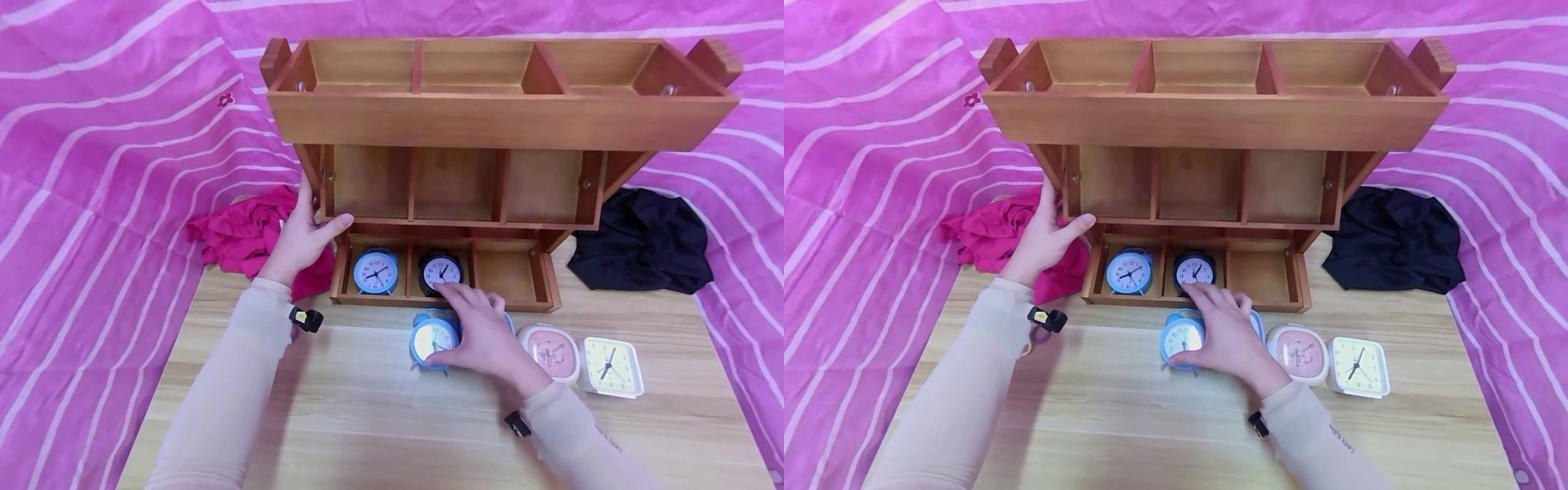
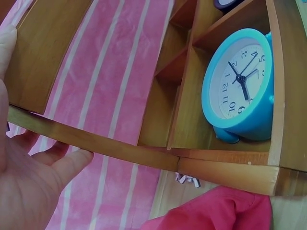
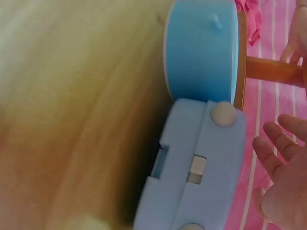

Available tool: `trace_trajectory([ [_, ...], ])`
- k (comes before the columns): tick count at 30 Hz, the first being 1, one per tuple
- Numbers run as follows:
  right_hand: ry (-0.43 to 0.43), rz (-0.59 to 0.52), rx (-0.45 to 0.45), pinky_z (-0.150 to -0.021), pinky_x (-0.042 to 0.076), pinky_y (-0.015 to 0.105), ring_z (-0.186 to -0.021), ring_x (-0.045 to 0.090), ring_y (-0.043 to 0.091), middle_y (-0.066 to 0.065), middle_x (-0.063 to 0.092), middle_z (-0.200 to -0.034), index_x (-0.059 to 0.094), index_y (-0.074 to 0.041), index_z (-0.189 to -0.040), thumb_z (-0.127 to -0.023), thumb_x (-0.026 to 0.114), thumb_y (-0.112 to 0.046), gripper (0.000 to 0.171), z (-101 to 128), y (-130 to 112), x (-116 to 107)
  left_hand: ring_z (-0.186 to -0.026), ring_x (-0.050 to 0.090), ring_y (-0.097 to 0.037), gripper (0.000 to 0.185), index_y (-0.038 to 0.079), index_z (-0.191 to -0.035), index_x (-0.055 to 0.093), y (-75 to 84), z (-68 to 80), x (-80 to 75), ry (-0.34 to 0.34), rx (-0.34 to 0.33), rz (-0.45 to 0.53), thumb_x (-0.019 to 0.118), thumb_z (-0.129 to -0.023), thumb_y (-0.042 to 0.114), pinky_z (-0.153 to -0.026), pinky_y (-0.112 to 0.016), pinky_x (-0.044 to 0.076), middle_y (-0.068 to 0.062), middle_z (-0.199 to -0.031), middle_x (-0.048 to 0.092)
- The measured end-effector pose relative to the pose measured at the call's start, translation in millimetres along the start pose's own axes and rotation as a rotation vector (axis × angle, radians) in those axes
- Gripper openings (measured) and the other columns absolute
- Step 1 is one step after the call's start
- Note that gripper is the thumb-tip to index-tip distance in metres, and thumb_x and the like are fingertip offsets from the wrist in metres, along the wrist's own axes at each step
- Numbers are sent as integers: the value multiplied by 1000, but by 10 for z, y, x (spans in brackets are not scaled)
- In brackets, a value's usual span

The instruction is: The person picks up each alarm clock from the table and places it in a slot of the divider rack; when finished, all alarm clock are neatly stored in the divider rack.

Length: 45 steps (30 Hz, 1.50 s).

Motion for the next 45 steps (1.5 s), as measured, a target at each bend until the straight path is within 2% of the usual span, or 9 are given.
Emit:
trace_trajectory([
  [4,-7,20,-4,-107,25,61,-136,48,32,5,52,-152,50,-19,-155,-58,94,-69,118,77,-28,74,-158,25,-28,111,46,-165,-7,-1,5,6,-8,2,10,78,-94,40,-110,-54,48,6,-174,15],
  [14,-45,73,26,-102,30,56,-131,53,31,2,57,-144,56,-20,-150,-56,95,-68,112,211,-19,233,-159,21,-29,111,47,-164,-9,-29,21,38,-12,-18,8,77,-94,42,-110,-54,47,8,-175,10],
  [19,-66,80,39,-103,32,59,-131,53,30,3,56,-143,57,-20,-149,-57,95,-68,111,233,-16,321,-159,19,-31,111,48,-164,-9,-40,27,40,-16,-24,4,77,-94,44,-111,-54,46,8,-175,9],
  [24,-65,93,58,-106,28,63,-131,54,30,3,57,-141,59,-22,-147,-58,97,-63,105,220,-13,339,-159,20,-31,110,49,-163,-8,-31,23,33,-16,-17,4,77,-94,44,-110,-54,47,8,-175,10],
  [32,-48,124,49,-106,27,64,-126,57,29,2,62,-134,62,-23,-143,-58,98,-61,100,190,-21,336,-158,24,-26,110,38,-167,-7,5,2,28,-18,26,63,76,-96,27,-112,-52,47,4,-175,12],
  [34,-46,126,50,-106,27,64,-126,57,29,2,62,-133,62,-22,-143,-58,98,-61,100,185,-21,337,-158,24,-28,110,34,-168,-8,38,13,24,-20,17,62,75,-97,24,-112,-52,47,1,-175,12],
  [41,-38,131,56,-107,27,64,-126,58,31,5,64,-133,60,-17,-147,-59,98,-60,105,177,-21,334,-158,23,-32,106,26,-169,-7,365,143,-1,-40,4,74,72,-99,24,-113,-54,44,-4,-175,12],
  [45,-29,128,45,-107,27,63,-126,58,31,4,64,-133,62,-18,-145,-59,98,-59,102,179,-20,333,-158,24,-31,106,25,-169,-7,384,150,-10,-39,-1,72,73,-99,22,-113,-52,45,-4,-175,13],
])
Point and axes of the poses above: each hand's wrist, its own z-axis away from the middle knuckle, its own x-axis out of the palm, y = z × x, the point moved 5 cm from there along -z, towards the middle knuckle
